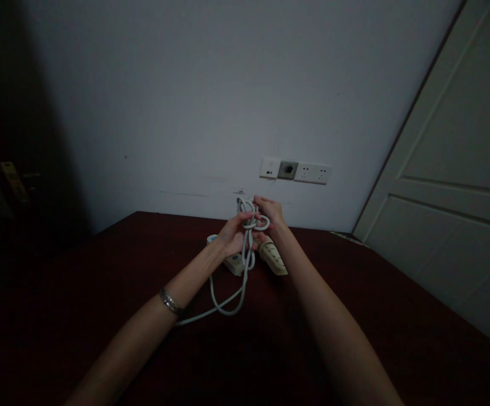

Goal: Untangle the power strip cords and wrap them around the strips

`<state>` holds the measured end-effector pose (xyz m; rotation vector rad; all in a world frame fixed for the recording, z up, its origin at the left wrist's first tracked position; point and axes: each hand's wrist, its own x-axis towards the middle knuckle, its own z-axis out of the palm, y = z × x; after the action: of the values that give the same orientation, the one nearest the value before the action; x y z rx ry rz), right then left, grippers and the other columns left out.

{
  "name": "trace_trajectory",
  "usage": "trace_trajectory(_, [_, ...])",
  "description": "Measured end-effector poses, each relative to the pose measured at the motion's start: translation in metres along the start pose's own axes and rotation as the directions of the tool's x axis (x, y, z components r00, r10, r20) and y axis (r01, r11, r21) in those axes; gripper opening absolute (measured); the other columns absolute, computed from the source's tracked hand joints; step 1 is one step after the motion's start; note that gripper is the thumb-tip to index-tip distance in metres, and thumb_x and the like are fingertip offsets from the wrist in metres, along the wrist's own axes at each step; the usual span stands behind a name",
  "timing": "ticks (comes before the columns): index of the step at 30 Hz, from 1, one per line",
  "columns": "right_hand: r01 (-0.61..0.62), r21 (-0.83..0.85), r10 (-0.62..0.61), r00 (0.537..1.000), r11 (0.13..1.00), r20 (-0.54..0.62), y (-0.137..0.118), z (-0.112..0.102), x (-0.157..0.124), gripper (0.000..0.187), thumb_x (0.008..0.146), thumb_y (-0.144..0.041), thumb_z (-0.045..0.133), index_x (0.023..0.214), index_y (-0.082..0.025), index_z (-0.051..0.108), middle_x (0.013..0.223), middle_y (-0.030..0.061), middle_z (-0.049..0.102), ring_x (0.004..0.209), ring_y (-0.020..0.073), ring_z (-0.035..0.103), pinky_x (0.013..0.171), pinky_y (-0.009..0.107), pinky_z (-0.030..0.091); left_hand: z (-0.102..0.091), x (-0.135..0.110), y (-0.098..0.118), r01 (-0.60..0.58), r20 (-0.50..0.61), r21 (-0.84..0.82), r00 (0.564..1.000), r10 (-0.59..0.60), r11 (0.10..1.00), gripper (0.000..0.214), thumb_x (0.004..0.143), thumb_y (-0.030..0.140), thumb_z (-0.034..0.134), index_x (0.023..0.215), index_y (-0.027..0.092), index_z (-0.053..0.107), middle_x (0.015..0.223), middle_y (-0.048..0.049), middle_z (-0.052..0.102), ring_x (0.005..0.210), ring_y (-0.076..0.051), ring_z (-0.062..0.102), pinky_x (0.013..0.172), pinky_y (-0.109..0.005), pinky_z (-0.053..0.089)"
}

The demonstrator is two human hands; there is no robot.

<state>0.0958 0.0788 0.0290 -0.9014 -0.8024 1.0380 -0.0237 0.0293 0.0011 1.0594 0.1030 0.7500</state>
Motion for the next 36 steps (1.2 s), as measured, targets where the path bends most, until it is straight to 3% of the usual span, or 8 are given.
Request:
trace_trajectory(7, [-0.013, 0.151, 0.018, 0.999, 0.988, -0.034, 0.014, -0.001, 0.011, 0.017, 0.064, -0.005, 0.066, 0.067, -0.014, 0.051, 0.043, -0.0060, 0.052, 0.034, 0.0059, 0.046, 0.036, 0.016, 0.040, 0.003, 0.000, -0.005, 0.006, 0.049, 0.258, 0.999, -0.019, 0.966, 0.027, 0.066, 0.025, 0.065, 0.062, 0.016, 0.040, 0.053, 0.0022, 0.054, 0.034, -0.004, 0.039, 0.039, -0.019, 0.036])
trace_trajectory(13, [0.001, 0.266, 0.019, 0.997, 0.964, -0.073, 0.016, -0.011, 0.010, 0.017, 0.065, -0.002, 0.064, 0.068, -0.014, 0.052, 0.046, -0.0053, 0.054, 0.038, 0.0073, 0.050, 0.040, 0.018, 0.048, 0.004, -0.001, -0.008, -0.031, -0.022, 0.367, 0.999, 0.042, 0.930, 0.026, 0.065, 0.019, 0.067, 0.076, 0.017, 0.043, 0.045, 0.0114, 0.041, 0.028, 0.001, 0.021, 0.032, -0.014, 0.028])
trace_trajectory(16, [0.020, 0.332, 0.008, 0.996, 0.943, -0.084, 0.005, -0.017, 0.008, 0.015, 0.069, -0.002, 0.063, 0.066, -0.013, 0.053, 0.050, -0.0045, 0.056, 0.043, 0.0064, 0.053, 0.049, 0.019, 0.054, -0.001, 0.002, -0.009, -0.053, -0.069, 0.398, 0.994, 0.087, 0.916, 0.033, 0.066, 0.022, 0.067, 0.092, 0.016, 0.046, 0.052, 0.0090, 0.048, 0.029, 0.001, 0.025, 0.031, -0.014, 0.029])
trace_trajectory(21, [0.045, 0.441, -0.015, 0.997, 0.896, -0.073, -0.011, -0.026, 0.003, 0.015, 0.076, -0.006, 0.060, 0.065, -0.014, 0.053, 0.063, -0.0026, 0.060, 0.057, 0.0048, 0.059, 0.065, 0.014, 0.055, -0.011, 0.010, -0.009, -0.114, -0.193, 0.457, 0.956, 0.223, 0.882, 0.056, 0.061, 0.026, 0.073, 0.106, 0.017, 0.041, 0.055, 0.0080, 0.049, 0.042, -0.008, 0.049, 0.036, -0.018, 0.041])
trace_trajectory(25, [-0.024, 0.533, 0.023, 1.000, 0.846, 0.009, -0.013, -0.031, -0.007, 0.018, 0.082, -0.012, 0.054, 0.065, -0.017, 0.052, 0.070, -0.0001, 0.063, 0.073, 0.0075, 0.064, 0.071, 0.017, 0.055, -0.015, 0.014, -0.006, -0.088, -0.348, 0.490, 0.892, 0.287, 0.867, 0.067, 0.057, 0.027, 0.075, 0.111, 0.019, 0.036, 0.060, 0.0073, 0.052, 0.044, -0.009, 0.052, 0.039, -0.020, 0.044])
trace_trajectory(29, [-0.159, 0.394, 0.083, 0.976, 0.905, 0.204, -0.007, -0.033, -0.026, 0.014, 0.084, -0.029, 0.054, 0.074, -0.019, 0.056, 0.087, 0.0029, 0.068, 0.083, 0.0150, 0.065, 0.066, 0.029, 0.057, -0.014, 0.013, -0.001, -0.093, -0.455, 0.517, 0.812, 0.365, 0.851, 0.061, 0.061, 0.032, 0.073, 0.109, 0.016, 0.039, 0.054, 0.0076, 0.050, 0.038, -0.007, 0.046, 0.035, -0.017, 0.038])
trace_trajectory(33, [-0.227, 0.245, 0.132, 0.928, 0.943, 0.349, -0.003, -0.027, -0.041, 0.006, 0.080, -0.017, 0.056, 0.078, -0.017, 0.062, 0.088, 0.0028, 0.069, 0.074, 0.0114, 0.065, 0.066, 0.022, 0.054, -0.010, 0.011, 0.002, -0.164, -0.407, 0.501, 0.822, 0.399, 0.850, 0.050, 0.064, 0.036, 0.071, 0.101, 0.017, 0.044, 0.057, 0.0068, 0.050, 0.040, -0.005, 0.043, 0.034, -0.016, 0.036])
trace_trajectory(36, [-0.237, 0.252, 0.146, 0.932, 0.938, 0.333, -0.005, -0.020, -0.047, 0.014, 0.084, -0.016, 0.050, 0.076, -0.014, 0.062, 0.076, 0.0040, 0.069, 0.070, 0.0100, 0.065, 0.065, 0.018, 0.052, -0.008, 0.011, 0.001, -0.160, -0.358, 0.548, 0.842, 0.403, 0.821, 0.044, 0.065, 0.037, 0.070, 0.097, 0.016, 0.047, 0.053, 0.0076, 0.047, 0.038, -0.005, 0.043, 0.035, -0.017, 0.036])
